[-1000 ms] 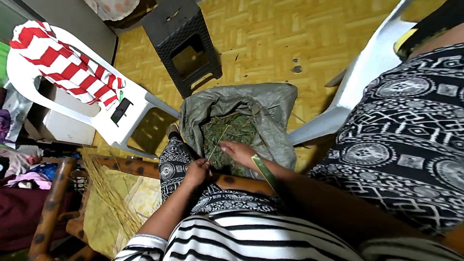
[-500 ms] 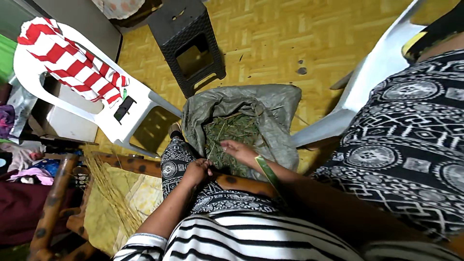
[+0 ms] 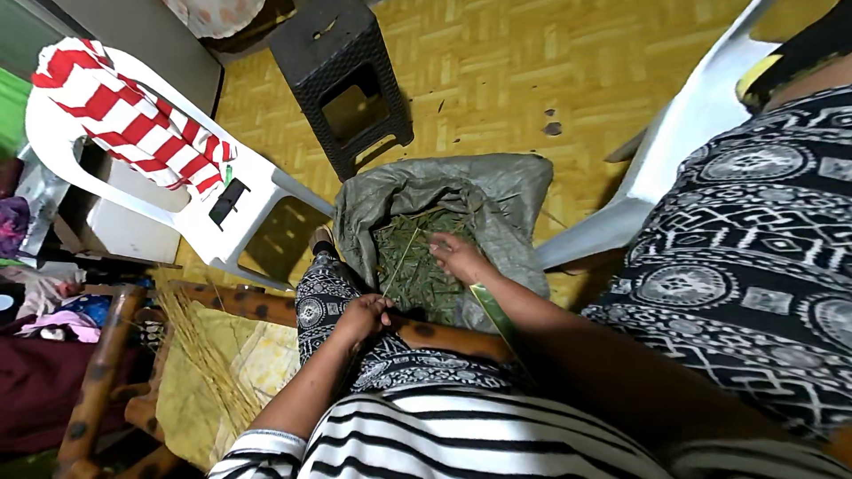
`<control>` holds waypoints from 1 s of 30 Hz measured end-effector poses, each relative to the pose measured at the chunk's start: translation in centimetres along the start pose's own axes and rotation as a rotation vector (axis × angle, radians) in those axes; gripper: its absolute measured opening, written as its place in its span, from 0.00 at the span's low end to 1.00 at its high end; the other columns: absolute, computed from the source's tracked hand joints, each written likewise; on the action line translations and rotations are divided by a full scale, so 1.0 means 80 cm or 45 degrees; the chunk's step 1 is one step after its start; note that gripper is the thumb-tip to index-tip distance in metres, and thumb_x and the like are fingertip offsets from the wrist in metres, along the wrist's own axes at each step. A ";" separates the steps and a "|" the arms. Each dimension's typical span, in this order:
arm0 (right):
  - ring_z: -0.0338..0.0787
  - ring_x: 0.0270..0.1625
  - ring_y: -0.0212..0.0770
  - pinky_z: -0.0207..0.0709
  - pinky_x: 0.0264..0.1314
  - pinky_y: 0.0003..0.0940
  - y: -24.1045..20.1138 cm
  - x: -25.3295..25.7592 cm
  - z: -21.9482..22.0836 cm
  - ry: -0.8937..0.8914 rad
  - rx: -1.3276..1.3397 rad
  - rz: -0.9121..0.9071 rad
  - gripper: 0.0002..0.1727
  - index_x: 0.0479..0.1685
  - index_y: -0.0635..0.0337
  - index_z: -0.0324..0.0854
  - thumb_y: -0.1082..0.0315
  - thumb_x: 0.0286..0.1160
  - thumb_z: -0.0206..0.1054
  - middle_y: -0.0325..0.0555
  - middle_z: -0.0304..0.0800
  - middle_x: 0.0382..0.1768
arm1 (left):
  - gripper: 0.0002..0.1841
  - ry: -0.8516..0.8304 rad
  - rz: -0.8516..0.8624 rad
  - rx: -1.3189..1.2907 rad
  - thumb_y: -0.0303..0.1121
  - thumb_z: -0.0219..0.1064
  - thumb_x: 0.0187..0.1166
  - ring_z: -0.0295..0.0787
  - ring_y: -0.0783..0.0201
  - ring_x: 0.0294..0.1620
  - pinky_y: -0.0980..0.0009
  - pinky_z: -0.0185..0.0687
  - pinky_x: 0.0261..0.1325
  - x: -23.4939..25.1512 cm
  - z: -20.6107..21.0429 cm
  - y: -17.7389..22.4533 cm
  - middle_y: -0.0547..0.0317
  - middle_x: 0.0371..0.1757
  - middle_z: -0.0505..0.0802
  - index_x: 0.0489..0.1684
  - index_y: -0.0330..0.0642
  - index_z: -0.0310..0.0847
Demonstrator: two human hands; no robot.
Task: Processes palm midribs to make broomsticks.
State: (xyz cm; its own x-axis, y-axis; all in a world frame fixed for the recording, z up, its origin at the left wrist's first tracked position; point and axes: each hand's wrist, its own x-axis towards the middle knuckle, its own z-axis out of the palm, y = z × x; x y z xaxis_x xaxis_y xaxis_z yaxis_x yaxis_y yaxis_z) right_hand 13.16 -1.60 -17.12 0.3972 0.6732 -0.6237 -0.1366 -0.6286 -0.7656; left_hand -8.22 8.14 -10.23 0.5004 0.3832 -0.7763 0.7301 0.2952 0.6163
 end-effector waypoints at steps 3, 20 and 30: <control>0.75 0.24 0.30 0.71 0.27 0.24 -0.005 -0.013 0.017 -0.255 0.326 0.089 0.26 0.89 0.51 0.61 0.60 0.95 0.54 0.42 0.79 0.32 | 0.14 -0.023 -0.016 -0.018 0.31 0.51 0.94 0.68 0.77 0.16 0.81 0.64 0.21 0.004 0.004 0.004 0.67 0.24 0.82 0.61 0.33 0.80; 0.82 0.76 0.58 0.68 0.83 0.58 -0.021 -0.047 0.030 -0.389 -0.469 -0.366 0.25 0.81 0.61 0.75 0.57 0.93 0.55 0.61 0.83 0.74 | 0.13 0.059 0.068 -0.058 0.30 0.52 0.93 0.71 0.78 0.18 0.82 0.66 0.23 0.011 0.004 0.017 0.66 0.25 0.84 0.59 0.31 0.81; 0.81 0.76 0.66 0.70 0.78 0.66 -0.014 -0.032 0.016 -0.089 -0.640 -0.320 0.25 0.82 0.61 0.73 0.58 0.96 0.48 0.63 0.79 0.76 | 0.14 0.045 0.059 -0.006 0.30 0.52 0.94 0.71 0.78 0.18 0.81 0.67 0.24 0.005 0.008 0.020 0.67 0.25 0.84 0.61 0.31 0.81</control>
State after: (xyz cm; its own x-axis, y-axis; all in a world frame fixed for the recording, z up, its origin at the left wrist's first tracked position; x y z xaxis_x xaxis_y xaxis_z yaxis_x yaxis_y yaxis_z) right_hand 11.12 -2.11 -14.89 0.2982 0.8395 -0.4542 0.4102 -0.5424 -0.7332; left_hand -6.53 8.24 -9.65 0.5167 0.4273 -0.7419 0.7045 0.2803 0.6520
